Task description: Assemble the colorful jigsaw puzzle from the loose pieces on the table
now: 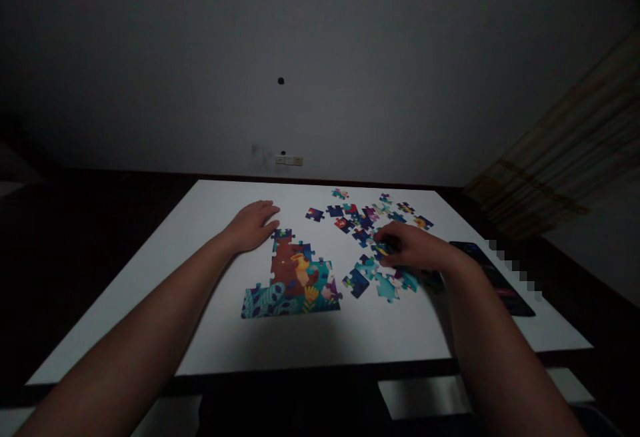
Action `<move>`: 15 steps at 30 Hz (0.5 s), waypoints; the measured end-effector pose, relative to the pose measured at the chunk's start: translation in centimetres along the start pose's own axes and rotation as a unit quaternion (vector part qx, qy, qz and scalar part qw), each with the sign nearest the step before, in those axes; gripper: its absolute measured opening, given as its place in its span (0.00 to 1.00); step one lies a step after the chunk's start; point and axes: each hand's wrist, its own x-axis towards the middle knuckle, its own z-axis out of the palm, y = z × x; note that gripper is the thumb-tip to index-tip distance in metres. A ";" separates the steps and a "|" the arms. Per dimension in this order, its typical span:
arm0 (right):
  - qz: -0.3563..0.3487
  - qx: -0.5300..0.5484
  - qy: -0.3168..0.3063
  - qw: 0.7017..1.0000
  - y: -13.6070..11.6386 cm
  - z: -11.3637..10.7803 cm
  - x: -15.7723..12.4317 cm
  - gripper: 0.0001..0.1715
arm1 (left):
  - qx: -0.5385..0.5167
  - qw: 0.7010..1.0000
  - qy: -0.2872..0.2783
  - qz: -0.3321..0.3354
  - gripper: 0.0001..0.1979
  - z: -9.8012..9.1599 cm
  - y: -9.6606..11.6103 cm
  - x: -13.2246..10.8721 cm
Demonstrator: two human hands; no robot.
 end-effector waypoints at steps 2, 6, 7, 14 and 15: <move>-0.006 0.018 0.006 1.000 1.2 0.6 0.1 0.31 | 0.000 1.000 0.001 -0.001 0.37 -0.1 0.2 -0.1; -0.024 0.045 0.022 0.998 2.6 1.2 0.0 0.33 | -0.002 1.000 -0.002 -0.002 0.36 0.0 0.2 -0.1; -0.033 0.049 0.027 0.998 2.8 1.3 0.0 0.33 | 0.000 1.000 -0.003 -0.001 0.36 0.0 0.2 -0.1; -0.079 0.071 0.031 0.994 2.6 1.6 0.0 0.27 | 0.000 1.000 -0.002 0.002 0.38 -0.2 -0.2 -0.1; -0.081 0.062 0.038 0.994 2.6 1.7 0.0 0.27 | -0.003 1.000 -0.001 0.001 0.38 -0.2 -0.3 -0.1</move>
